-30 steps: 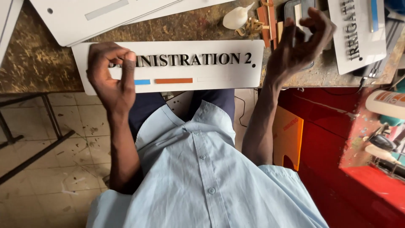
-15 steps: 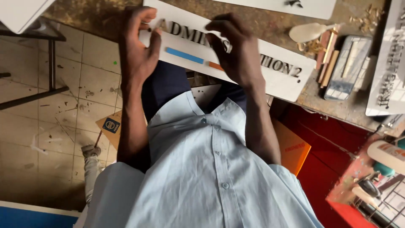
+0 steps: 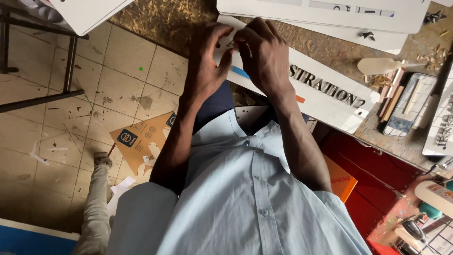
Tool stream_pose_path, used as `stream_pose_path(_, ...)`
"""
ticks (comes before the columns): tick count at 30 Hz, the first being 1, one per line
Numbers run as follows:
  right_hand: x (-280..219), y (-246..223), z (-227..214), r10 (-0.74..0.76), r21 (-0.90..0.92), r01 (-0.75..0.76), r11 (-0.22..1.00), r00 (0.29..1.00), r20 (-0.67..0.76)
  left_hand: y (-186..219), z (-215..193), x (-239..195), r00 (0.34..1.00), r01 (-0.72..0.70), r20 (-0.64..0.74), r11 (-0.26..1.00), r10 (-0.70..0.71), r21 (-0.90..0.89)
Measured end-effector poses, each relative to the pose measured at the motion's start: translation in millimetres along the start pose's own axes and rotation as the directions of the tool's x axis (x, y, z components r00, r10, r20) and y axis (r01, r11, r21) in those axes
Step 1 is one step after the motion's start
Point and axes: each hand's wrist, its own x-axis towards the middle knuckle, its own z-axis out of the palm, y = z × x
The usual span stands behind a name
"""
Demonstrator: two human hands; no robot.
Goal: Assembling office signs by manually applying colored vinyl strips and text elements to plastic boards.
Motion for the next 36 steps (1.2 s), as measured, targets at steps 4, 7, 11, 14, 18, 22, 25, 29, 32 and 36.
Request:
stream_pose_path(4, -3.3, -2.0, 9.0, 0.051, -0.056, -0.051, 0.997, 0.999, -0.013, 2.2, -2.5, 0.3, 1.000, 0.008, 0.001, 1.000, -0.008, -0.010)
stream_pose_path(7, -3.3, -8.1, 7.9, 0.078, -0.070, -0.078, 0.994, 0.997, -0.016, 7.3, -6.3, 1.7, 0.999, 0.029, 0.017, 1.000, -0.029, -0.010)
stream_pose_path(11, -3.7, -12.3, 6.1, 0.086, -0.069, -0.089, 0.994, 0.995, -0.044, 6.4, -5.3, 1.7, 0.999, 0.031, 0.017, 0.999, -0.031, -0.007)
stream_pose_path(14, -3.5, -13.1, 6.7, 0.099, -0.075, -0.102, 0.992, 0.994, -0.041, 8.2, -6.6, 1.7, 0.999, 0.041, 0.018, 0.999, -0.041, -0.010)
stream_pose_path(18, -3.9, -14.3, 6.7, 0.117, -0.081, -0.121, 0.989, 0.992, -0.047, 6.0, -4.5, 1.4, 0.999, 0.040, 0.020, 0.999, -0.040, -0.013)
stream_pose_path(22, -5.1, -15.6, 6.0, 0.118, -0.042, -0.121, 0.992, 0.991, -0.061, 5.2, -2.5, 1.1, 0.999, 0.043, 0.014, 0.999, -0.042, -0.016)
stream_pose_path(25, -4.0, -15.6, 6.4, 0.144, -0.015, -0.145, 0.989, 0.988, -0.055, 4.2, -2.8, 2.5, 0.999, 0.044, 0.019, 0.998, -0.043, -0.036)
stream_pose_path(29, -7.8, -13.9, 10.5, 0.135, -0.023, -0.137, 0.990, 0.988, -0.080, 4.3, -1.4, 2.5, 0.999, 0.033, 0.011, 0.998, -0.033, -0.053)
stream_pose_path(32, -8.4, -13.0, 12.2, 0.125, -0.020, -0.128, 0.992, 0.988, -0.091, 5.0, -2.6, 3.2, 1.000, 0.028, 0.004, 0.999, -0.028, -0.037)
stream_pose_path(36, -8.4, -16.1, 8.3, 0.133, -0.008, -0.134, 0.991, 0.989, -0.072, 3.4, -1.2, 2.7, 1.000, 0.018, 0.003, 0.998, -0.017, -0.066)
